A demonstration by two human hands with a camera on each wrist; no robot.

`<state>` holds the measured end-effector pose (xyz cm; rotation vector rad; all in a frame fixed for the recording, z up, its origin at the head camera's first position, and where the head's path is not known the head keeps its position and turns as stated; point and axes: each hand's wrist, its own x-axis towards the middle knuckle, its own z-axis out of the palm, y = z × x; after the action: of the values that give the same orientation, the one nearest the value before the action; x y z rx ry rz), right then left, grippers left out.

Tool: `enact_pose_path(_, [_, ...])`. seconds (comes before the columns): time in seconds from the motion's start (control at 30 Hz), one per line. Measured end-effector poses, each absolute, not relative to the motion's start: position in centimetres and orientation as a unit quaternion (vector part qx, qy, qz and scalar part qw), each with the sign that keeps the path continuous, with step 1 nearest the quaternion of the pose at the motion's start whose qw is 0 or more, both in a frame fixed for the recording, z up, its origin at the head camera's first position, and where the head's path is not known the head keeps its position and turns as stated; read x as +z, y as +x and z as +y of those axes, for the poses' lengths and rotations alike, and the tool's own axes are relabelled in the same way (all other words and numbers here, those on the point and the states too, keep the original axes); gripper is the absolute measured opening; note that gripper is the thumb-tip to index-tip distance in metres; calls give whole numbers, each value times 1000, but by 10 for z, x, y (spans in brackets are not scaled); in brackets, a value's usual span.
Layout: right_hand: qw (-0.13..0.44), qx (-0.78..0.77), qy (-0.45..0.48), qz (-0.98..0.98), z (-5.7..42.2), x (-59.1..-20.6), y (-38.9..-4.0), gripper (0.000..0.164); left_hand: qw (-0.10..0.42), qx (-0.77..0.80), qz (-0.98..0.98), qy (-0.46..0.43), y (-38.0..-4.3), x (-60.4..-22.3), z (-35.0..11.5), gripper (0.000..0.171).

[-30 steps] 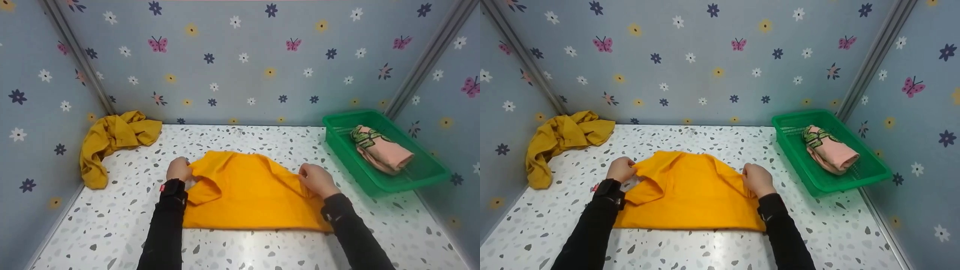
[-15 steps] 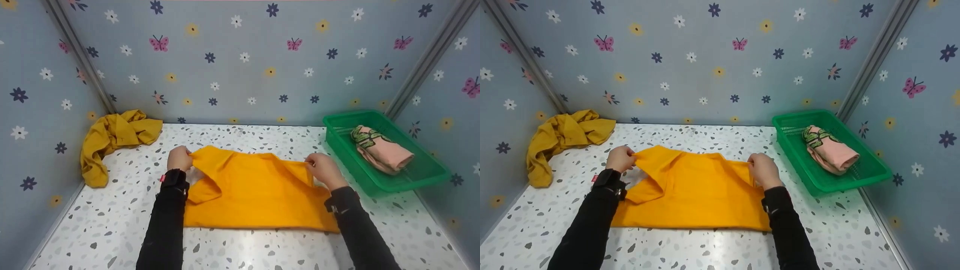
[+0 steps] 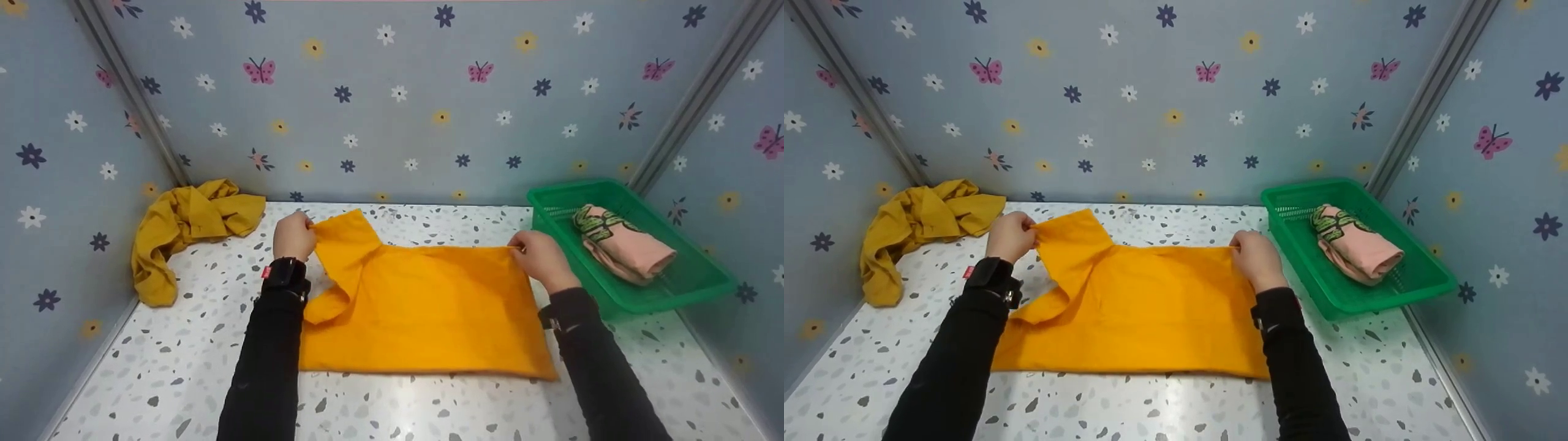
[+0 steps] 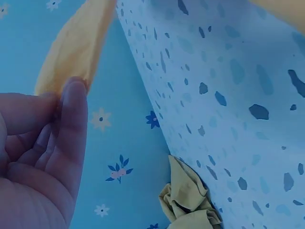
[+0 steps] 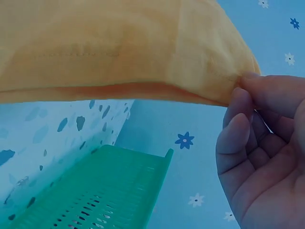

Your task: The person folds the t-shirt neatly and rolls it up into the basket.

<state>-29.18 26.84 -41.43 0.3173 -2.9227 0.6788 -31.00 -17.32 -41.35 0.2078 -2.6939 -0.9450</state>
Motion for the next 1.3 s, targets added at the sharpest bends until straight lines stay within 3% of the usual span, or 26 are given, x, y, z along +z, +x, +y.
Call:
enact_pose_path(0.3, [86,230,107,-964,276,-406,-293,10,208,-320,-924,26,-312,-387,-162,10])
enact_pose_path(0.73, [103,236,87,-962,281,-396,-294,13,244,-314,-916,-58,-316,-362,-154,10])
enact_pose_path(1.3, [103,242,89,-961,284,-390,-294,14,239,-332,-912,-39,-314,-364,-165,10])
